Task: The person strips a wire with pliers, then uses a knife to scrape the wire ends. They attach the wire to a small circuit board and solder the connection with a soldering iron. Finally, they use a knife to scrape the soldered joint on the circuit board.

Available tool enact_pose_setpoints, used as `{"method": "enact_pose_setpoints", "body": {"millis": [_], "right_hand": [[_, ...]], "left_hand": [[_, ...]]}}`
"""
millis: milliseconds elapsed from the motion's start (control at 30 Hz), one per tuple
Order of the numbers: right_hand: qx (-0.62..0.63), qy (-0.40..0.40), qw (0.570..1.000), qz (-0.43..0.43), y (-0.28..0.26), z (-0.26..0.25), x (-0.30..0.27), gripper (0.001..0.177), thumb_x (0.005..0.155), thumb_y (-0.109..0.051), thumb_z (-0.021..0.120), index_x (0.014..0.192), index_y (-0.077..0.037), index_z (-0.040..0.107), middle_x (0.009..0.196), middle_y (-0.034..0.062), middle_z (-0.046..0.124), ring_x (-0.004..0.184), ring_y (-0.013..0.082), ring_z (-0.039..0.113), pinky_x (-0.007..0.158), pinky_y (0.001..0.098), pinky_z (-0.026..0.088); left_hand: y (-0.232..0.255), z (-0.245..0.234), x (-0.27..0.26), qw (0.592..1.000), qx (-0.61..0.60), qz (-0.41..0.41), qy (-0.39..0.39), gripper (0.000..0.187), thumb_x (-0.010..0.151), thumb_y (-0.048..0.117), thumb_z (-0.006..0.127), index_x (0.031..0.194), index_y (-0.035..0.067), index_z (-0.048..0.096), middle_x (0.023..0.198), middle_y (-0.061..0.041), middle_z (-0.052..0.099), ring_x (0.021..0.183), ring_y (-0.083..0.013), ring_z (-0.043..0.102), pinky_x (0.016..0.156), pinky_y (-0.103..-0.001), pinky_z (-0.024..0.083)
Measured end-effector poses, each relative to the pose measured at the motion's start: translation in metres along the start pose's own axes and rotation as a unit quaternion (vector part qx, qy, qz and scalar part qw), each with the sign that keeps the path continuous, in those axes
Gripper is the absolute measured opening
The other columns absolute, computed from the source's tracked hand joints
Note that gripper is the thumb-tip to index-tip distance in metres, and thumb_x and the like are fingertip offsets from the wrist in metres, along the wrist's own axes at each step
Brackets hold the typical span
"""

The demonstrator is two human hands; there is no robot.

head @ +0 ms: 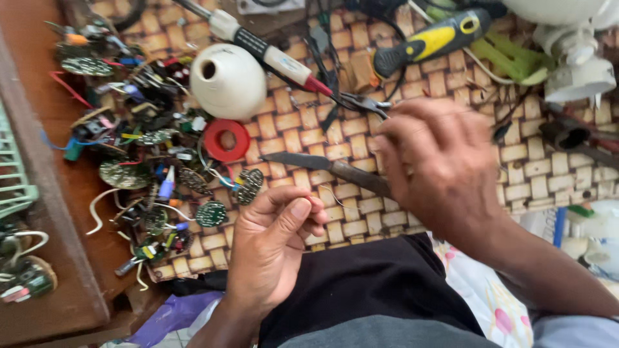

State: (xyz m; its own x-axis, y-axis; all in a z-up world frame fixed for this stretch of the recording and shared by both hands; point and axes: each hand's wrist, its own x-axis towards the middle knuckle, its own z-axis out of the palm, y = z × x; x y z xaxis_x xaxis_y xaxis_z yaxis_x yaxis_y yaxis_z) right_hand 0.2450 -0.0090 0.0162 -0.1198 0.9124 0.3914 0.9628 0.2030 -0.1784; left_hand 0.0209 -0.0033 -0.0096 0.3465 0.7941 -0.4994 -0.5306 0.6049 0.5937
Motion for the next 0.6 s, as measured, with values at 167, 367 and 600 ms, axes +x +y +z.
{"method": "enact_pose_setpoints", "body": {"millis": [167,367,600], "right_hand": [[0.070,-0.057,0.995,-0.036,-0.018,0.007,-0.002,0.023,0.098,-0.029,0.069,0.106,-0.008,0.066,0.102,0.0091,0.066,0.088,0.0261,0.064,0.075,0.0373,0.052],[0.066,-0.072,0.995,-0.017,-0.019,0.011,-0.002,0.024,0.101,-0.026,0.061,0.112,-0.005,0.064,0.103,0.0088,0.065,0.085,0.0246,0.065,0.068,0.0333,0.052],[0.271,-0.089,0.957,0.052,-0.012,0.005,-0.007,0.030,0.102,-0.017,0.048,0.126,0.000,0.053,0.108,0.0156,0.060,0.088,0.0328,0.063,0.073,0.0417,0.051]], "left_hand": [[-0.010,0.006,0.006,0.999,0.024,0.021,0.000,0.022,0.089,0.003,0.070,0.111,-0.001,0.067,0.091,-0.016,0.071,0.078,-0.0235,0.069,0.064,-0.027,0.057],[-0.022,0.007,0.006,0.999,0.024,0.041,0.002,0.021,0.090,0.002,0.067,0.109,-0.006,0.069,0.090,-0.019,0.071,0.078,-0.0246,0.068,0.064,-0.027,0.058],[-0.025,0.017,0.005,0.988,0.095,0.118,0.028,0.017,0.090,0.005,0.068,0.106,-0.003,0.067,0.090,-0.018,0.072,0.079,-0.0235,0.070,0.063,-0.028,0.060]]}}
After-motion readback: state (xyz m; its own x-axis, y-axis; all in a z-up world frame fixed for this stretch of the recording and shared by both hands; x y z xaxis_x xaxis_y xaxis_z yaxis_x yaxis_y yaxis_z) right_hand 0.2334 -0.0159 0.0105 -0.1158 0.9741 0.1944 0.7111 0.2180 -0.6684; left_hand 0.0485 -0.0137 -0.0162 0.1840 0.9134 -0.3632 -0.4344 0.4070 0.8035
